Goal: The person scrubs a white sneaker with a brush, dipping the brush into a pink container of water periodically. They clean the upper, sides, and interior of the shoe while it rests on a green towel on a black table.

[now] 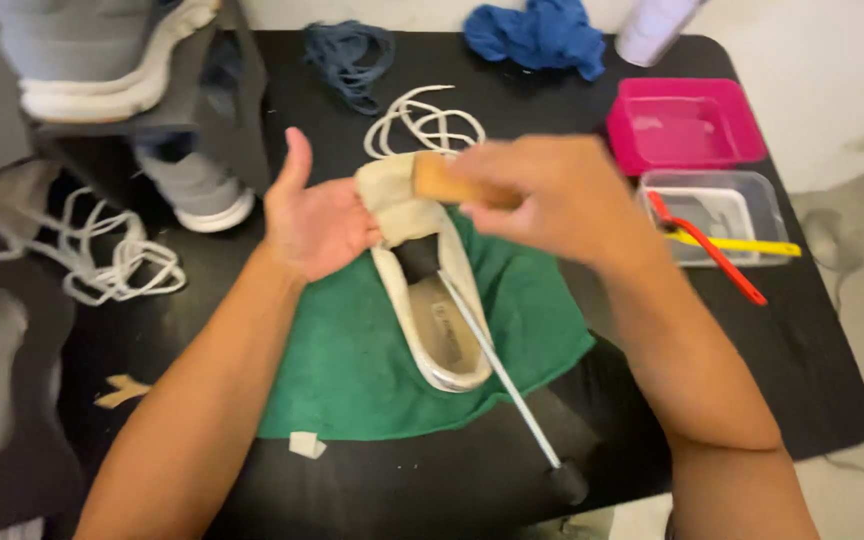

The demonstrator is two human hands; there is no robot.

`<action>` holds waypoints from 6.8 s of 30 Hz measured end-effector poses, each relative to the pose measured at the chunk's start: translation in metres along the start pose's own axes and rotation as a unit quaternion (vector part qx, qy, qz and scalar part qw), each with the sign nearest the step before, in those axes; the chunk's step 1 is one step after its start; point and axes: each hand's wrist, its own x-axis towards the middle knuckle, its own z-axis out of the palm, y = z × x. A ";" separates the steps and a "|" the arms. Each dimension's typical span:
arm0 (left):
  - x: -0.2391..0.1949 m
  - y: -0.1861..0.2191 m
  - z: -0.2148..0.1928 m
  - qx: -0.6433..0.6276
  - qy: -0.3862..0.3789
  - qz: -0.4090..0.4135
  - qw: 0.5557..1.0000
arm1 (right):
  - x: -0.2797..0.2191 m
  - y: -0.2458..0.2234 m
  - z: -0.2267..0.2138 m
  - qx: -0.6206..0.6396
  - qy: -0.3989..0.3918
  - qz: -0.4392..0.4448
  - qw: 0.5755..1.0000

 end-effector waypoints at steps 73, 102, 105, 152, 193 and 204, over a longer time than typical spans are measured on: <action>-0.004 0.001 -0.016 -0.055 -0.123 0.041 0.990 | -0.115 0.154 -0.094 -0.158 -0.026 0.343 0.925; -0.001 0.000 -0.015 -0.021 -0.093 0.036 0.995 | -0.101 0.180 -0.105 -0.141 -0.111 0.388 0.904; -0.001 -0.001 -0.017 -0.039 -0.094 0.038 0.994 | -0.102 0.176 -0.106 -0.186 -0.110 0.394 0.893; 0.004 -0.005 -0.019 -0.067 -0.094 0.025 0.993 | -0.043 0.082 -0.079 0.057 0.071 0.366 0.926; 0.000 0.000 -0.006 0.008 -0.060 0.019 0.998 | 0.021 0.007 0.029 -0.007 -0.065 0.063 0.996; -0.001 0.001 -0.002 0.005 -0.055 0.030 0.998 | 0.016 0.012 0.053 0.001 -0.019 0.043 0.999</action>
